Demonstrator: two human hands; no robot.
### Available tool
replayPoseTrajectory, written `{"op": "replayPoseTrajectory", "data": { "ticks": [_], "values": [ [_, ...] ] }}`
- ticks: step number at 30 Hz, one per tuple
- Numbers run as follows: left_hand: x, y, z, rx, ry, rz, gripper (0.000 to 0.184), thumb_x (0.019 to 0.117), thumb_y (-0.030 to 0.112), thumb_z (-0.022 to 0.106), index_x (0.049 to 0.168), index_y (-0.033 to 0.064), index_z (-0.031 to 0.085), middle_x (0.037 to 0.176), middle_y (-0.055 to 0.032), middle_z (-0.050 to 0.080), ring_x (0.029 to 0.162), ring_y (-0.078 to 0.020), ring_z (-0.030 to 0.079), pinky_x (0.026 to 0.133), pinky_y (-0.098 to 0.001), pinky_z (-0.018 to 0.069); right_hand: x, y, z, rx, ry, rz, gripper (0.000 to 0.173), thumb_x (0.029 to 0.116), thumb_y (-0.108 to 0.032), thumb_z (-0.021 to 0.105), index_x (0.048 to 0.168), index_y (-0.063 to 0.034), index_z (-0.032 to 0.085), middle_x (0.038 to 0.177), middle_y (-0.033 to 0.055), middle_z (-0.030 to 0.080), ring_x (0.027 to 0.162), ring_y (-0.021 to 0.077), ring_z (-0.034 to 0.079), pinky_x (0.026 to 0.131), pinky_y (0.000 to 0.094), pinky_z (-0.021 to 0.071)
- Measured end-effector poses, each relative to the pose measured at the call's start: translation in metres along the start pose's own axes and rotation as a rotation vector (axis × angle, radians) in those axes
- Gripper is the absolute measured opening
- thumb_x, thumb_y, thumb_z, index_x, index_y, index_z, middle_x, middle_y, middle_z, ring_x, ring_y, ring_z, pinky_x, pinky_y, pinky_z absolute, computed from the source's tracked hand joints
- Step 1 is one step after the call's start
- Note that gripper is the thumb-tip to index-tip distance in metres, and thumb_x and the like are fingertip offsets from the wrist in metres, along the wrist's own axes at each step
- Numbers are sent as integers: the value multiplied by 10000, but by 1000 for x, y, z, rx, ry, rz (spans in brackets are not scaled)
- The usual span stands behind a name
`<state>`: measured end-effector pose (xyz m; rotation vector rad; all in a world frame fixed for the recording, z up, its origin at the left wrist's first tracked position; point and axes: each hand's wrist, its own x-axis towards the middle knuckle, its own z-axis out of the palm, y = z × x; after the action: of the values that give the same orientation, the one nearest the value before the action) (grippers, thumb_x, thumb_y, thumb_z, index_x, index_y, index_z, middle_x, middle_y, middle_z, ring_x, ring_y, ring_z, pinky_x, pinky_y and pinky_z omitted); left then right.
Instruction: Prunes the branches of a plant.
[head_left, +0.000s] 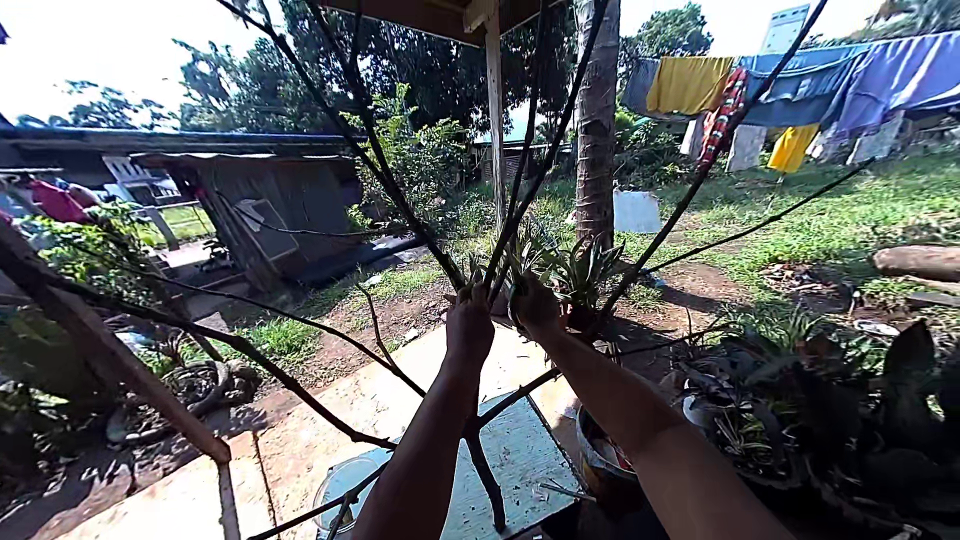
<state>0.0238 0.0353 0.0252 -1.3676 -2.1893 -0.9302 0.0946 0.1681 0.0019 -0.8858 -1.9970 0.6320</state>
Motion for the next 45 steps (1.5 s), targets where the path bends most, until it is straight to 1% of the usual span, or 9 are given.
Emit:
{"op": "replayPoseTrajectory", "data": {
  "ticks": [6,9,14,17,21,27,34,40,45],
  "values": [
    [3,-3,-4,50,-38,-43,368,984,41,599,1349,3,576,1342,-214,611,1109,-393,663,908,-563,537,2,5,-2,204,-52,80,357,1030,-222,603,1351,-67,604,1111,238,696,990,410,680,864,620,531],
    [5,-5,-6,25,-38,-89,348,996,39,572,1343,10,580,1354,-211,598,1107,-399,658,913,-575,525,-9,2,-17,576,44,134,321,1048,-234,597,1286,-19,587,922,154,679,730,229,657,720,434,571],
    [10,-7,-7,36,-96,-173,400,981,37,591,1378,25,550,1404,-192,562,1167,-384,631,943,-564,513,-19,-64,-146,518,-105,-225,327,1035,-249,584,1305,-65,607,833,54,657,646,126,621,620,331,566],
    [15,-4,-3,42,-118,-190,390,969,18,582,1357,14,555,1388,-200,569,1198,-383,616,970,-562,502,-3,-116,-225,616,-309,-130,356,1052,-379,532,1291,-124,602,754,-9,567,599,117,618,606,334,610],
    [25,3,4,30,-152,-203,407,987,49,561,1392,21,545,1414,-191,563,1238,-371,597,1018,-560,473,26,-157,-284,461,-384,-48,503,1027,-595,468,1342,-218,579,870,-18,587,701,132,641,661,353,601],
    [45,0,22,34,-189,-180,411,1027,138,561,1410,-6,522,1394,-229,568,1223,-398,604,999,-582,478,27,-141,-268,532,-212,26,480,1048,-548,460,1383,-208,514,992,-2,639,772,131,661,677,317,580],
    [63,-13,26,-24,-206,-204,385,1038,38,474,1417,-8,523,1399,-238,567,1226,-423,601,1009,-617,463,4,-79,-215,596,-479,55,459,1078,-462,341,1319,-122,531,772,-6,656,565,119,663,524,291,607],
    [60,-22,24,-5,-209,-237,389,1026,18,474,1411,-11,516,1407,-239,557,1212,-425,605,984,-609,469,10,-76,-195,570,-645,-68,566,965,-619,507,1280,-149,516,777,-71,676,597,89,670,568,273,613],
    [54,-18,15,-21,-197,-260,397,1038,96,504,1420,-14,514,1470,-239,513,1244,-443,585,1003,-619,464,40,-111,-200,460,-494,-13,369,1056,-491,441,1250,-192,537,859,-67,578,688,81,632,655,292,600]
  ]
}}
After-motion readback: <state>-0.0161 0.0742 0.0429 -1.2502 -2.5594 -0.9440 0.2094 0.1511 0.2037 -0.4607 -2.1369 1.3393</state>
